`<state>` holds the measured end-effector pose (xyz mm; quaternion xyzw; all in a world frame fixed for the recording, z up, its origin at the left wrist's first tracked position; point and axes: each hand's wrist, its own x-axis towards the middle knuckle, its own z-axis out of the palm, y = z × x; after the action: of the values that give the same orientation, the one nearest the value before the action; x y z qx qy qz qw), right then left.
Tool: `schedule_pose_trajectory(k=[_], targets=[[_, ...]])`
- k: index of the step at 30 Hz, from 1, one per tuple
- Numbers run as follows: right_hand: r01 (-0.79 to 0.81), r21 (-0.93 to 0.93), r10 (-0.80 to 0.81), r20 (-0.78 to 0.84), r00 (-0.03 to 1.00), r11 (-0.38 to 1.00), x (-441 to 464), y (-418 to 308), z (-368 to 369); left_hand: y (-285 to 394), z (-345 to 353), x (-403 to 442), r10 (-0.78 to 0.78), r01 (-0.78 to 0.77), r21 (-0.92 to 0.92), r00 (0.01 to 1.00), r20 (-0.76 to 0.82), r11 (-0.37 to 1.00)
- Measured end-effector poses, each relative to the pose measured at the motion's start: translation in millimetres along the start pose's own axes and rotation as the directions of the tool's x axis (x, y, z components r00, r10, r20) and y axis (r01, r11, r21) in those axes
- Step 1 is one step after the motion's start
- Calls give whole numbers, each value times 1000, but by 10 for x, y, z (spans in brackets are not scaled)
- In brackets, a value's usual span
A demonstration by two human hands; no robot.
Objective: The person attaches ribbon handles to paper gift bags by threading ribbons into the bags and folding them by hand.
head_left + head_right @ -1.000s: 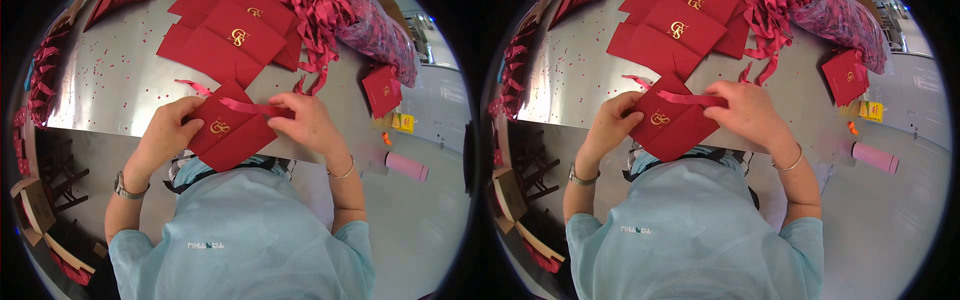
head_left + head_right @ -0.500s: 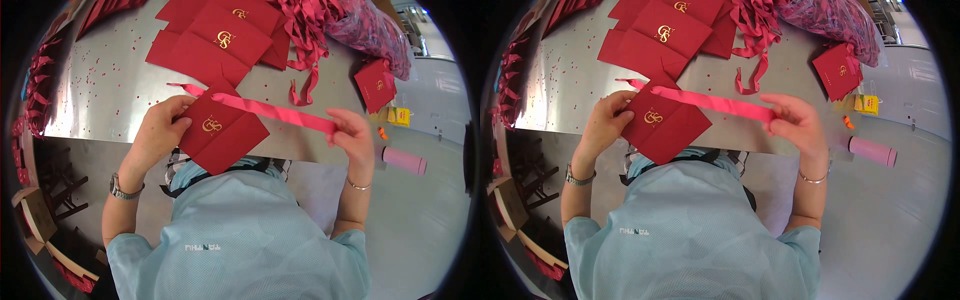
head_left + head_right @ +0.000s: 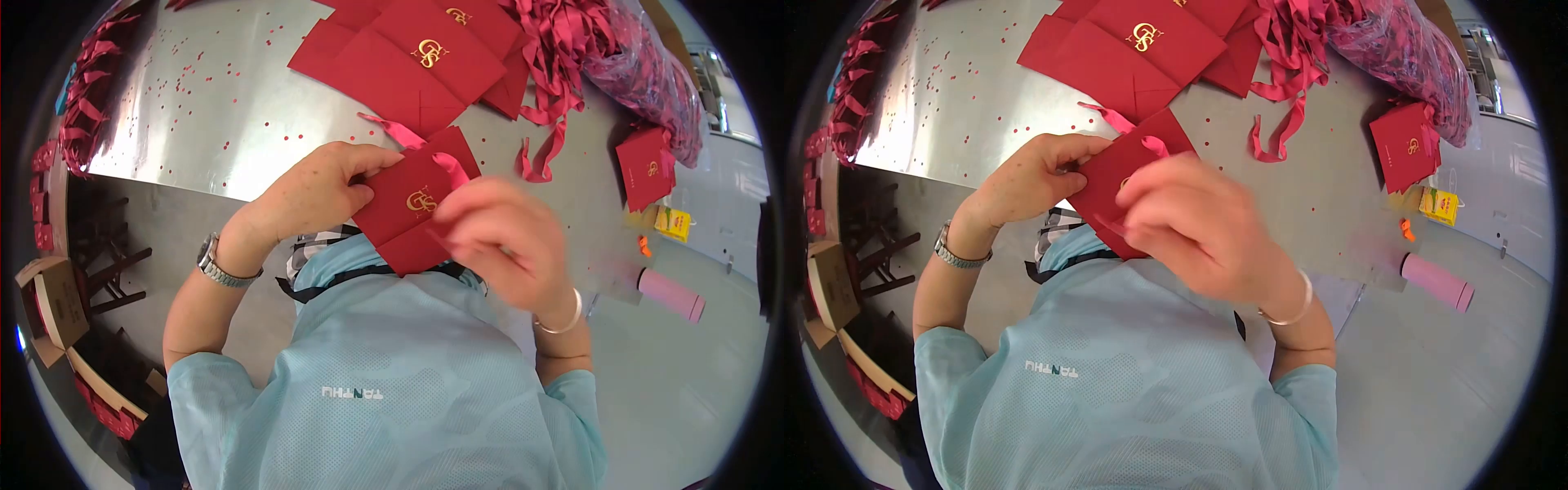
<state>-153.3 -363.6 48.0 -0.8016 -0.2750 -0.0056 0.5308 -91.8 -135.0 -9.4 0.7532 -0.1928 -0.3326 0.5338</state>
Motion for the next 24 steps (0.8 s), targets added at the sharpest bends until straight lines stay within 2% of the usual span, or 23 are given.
schedule_pose_trajectory(k=[1, 3, 4, 5, 7, 8, 10, 13, 15, 17, 20, 22, 24], targets=[[-121, 92, 116, 55, 992, 988, -45, 113, 162, 13, -8, -14, -27, 26, 19, 999, 22, 999], [-382, 93, 372, 108, 922, 919, -99, 283, 439, 5, 0, -50, -58, 59, -55, 998, 16, 997], [-410, 23, 406, 90, 909, 912, -123, 372, 530, -9, 5, -69, -87, 88, -127, 996, 16, 988], [-412, 22, 408, 99, 908, 911, -141, 443, 605, -48, -1, -79, -91, 92, -135, 996, 12, 987], [-370, -89, 363, -83, 928, 925, -158, 524, 703, -140, -33, -83, -118, 129, -290, 991, 56, 948], [-364, -99, 355, -94, 930, 926, -158, 511, 709, -159, -37, -91, -122, 133, -296, 991, 54, 946], [-374, -77, 367, -86, 926, 924, -164, 545, 709, -185, -38, -109, -20, 25, -157, 999, 33, 987], [-382, -25, 380, -70, 922, 924, -134, 522, 668, -148, -28, -87, -65, 68, -144, 998, 22, 987], [-387, 10, 387, -58, 920, 922, -127, 514, 662, -170, -18, -81, -69, 71, -178, 997, 14, 981], [-256, -93, 254, -37, 967, 962, -142, 523, 674, -183, -4, -83, -76, 76, -209, 997, 9, 975], [-295, -18, 293, -87, 952, 955, -142, 509, 690, -177, 6, -84, -66, 62, -212, 998, -8, 975], [-316, -19, 314, -78, 946, 948, -119, 490, 662, -172, 4, -84, -139, 133, -285, 990, 2, 949], [-337, -22, 334, -71, 940, 941, -100, 510, 662, -164, 4, -91, -140, 132, -303, 990, -7, 944]])
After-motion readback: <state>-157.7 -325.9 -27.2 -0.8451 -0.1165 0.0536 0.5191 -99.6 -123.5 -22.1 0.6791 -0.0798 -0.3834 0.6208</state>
